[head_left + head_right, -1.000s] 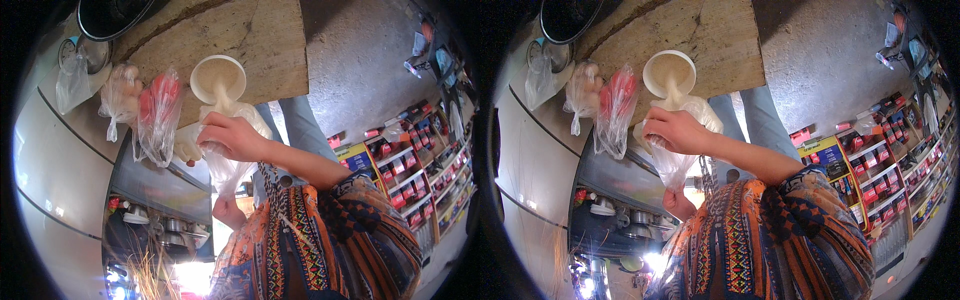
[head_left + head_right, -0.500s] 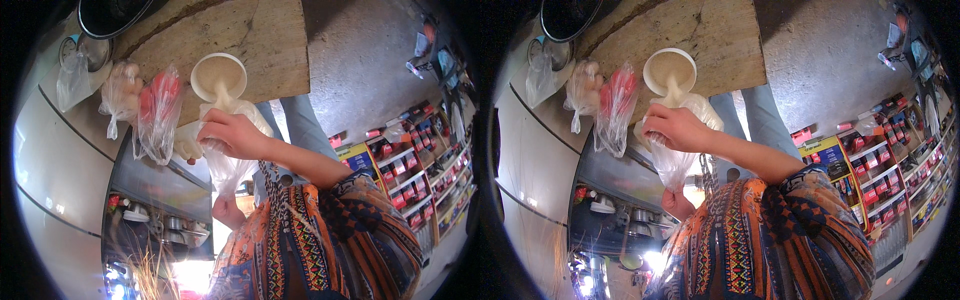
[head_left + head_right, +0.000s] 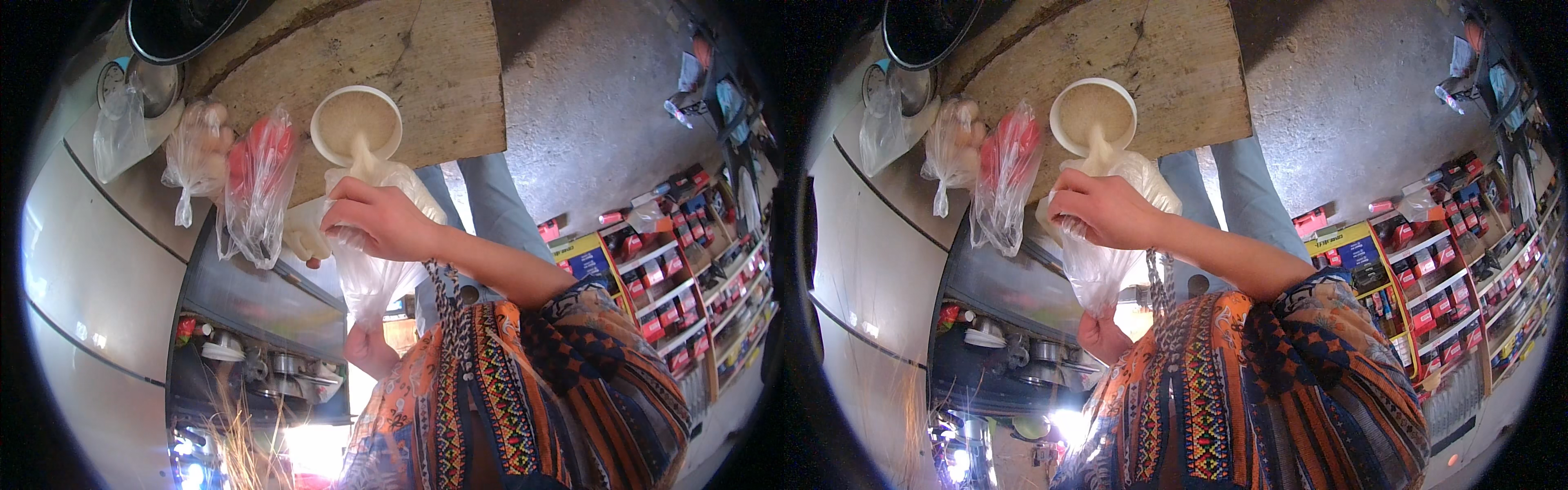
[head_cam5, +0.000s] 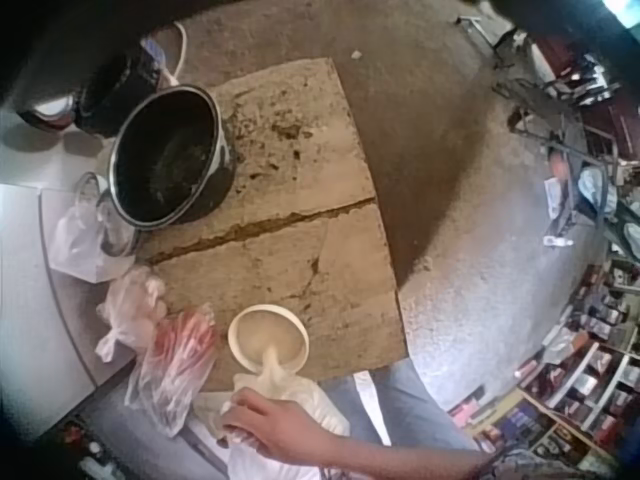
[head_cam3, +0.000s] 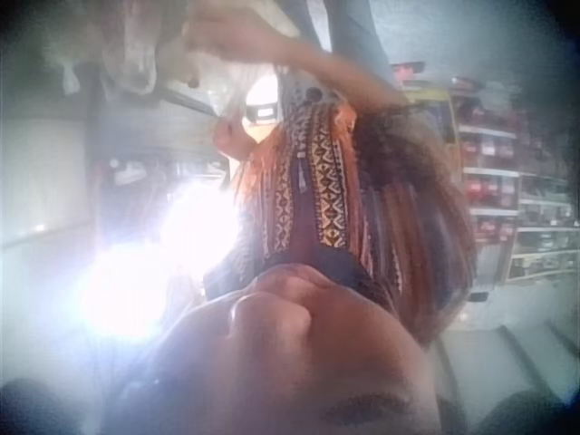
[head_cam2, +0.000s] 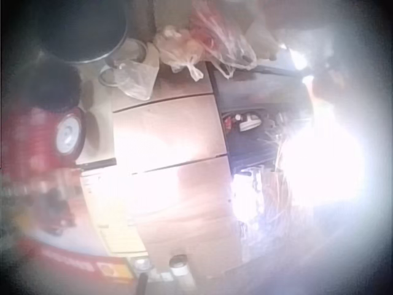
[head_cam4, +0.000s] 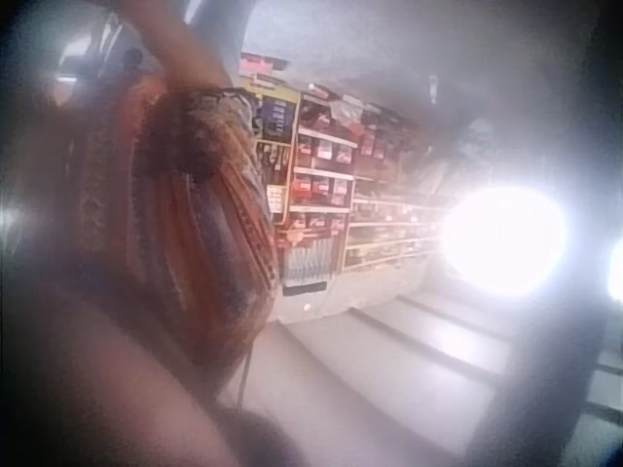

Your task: The person washes their hands at an outdoor sink, then moves indoors to a cluttered workspace. They retrieve a pot and place it on a makeshift table. The person then unpacks plastic bags containing food items, including what appears to be meat and a white granular substance, and pours the granular substance into a bowl.

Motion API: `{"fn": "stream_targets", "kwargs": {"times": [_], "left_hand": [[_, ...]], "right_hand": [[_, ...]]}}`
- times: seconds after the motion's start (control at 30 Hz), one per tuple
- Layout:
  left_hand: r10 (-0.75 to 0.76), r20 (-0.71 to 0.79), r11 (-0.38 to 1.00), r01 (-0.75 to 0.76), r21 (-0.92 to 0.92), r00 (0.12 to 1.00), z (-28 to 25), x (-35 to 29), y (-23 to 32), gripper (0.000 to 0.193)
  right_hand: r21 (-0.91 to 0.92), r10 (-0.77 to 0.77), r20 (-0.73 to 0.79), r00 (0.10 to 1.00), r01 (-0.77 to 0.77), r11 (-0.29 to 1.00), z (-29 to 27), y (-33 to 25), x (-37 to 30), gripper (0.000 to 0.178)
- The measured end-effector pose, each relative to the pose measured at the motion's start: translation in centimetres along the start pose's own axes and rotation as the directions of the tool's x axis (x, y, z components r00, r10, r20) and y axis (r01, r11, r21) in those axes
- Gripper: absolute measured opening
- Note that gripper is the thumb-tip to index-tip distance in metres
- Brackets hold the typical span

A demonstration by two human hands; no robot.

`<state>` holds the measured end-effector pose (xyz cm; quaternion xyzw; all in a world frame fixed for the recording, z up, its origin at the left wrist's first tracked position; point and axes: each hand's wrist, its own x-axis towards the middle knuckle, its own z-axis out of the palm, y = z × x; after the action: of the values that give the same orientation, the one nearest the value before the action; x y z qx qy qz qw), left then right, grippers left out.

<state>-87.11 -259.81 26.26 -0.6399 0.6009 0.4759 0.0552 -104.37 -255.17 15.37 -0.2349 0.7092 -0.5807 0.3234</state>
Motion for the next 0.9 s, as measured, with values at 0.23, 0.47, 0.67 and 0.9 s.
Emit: {"fn": "stream_targets", "kwargs": {"times": [0.23,0.47,0.67,0.9], "left_hand": [[0.017,-0.003,0.999,-0.017,-0.039,1.0,0.0,-0.3,-0.2,0.019],[0.01,-0.01,1.0,-0.01,-0.006,1.0,-0.3,-0.8,0.2,0.019],[-0.007,0.009,1.0,0.007,0.006,1.0,0.0,-1.1,-0.6,0.019],[-0.031,0.026,0.999,0.031,-0.014,0.999,-0.1,-1.4,-3.8,0.009]], "right_hand": [[0.019,-0.016,-0.01,1.0,0.016,1.0,0.1,-0.1,0.1,0.021],[0.02,0.003,0.018,1.0,-0.003,1.0,0.0,-0.4,0.0,0.02],[0.008,-0.001,0.028,1.0,0.001,1.0,0.7,-0.4,-0.8,0.019],[0.022,0.037,0.097,0.995,-0.039,0.999,1.4,-1.1,-1.8,0.016]]}}
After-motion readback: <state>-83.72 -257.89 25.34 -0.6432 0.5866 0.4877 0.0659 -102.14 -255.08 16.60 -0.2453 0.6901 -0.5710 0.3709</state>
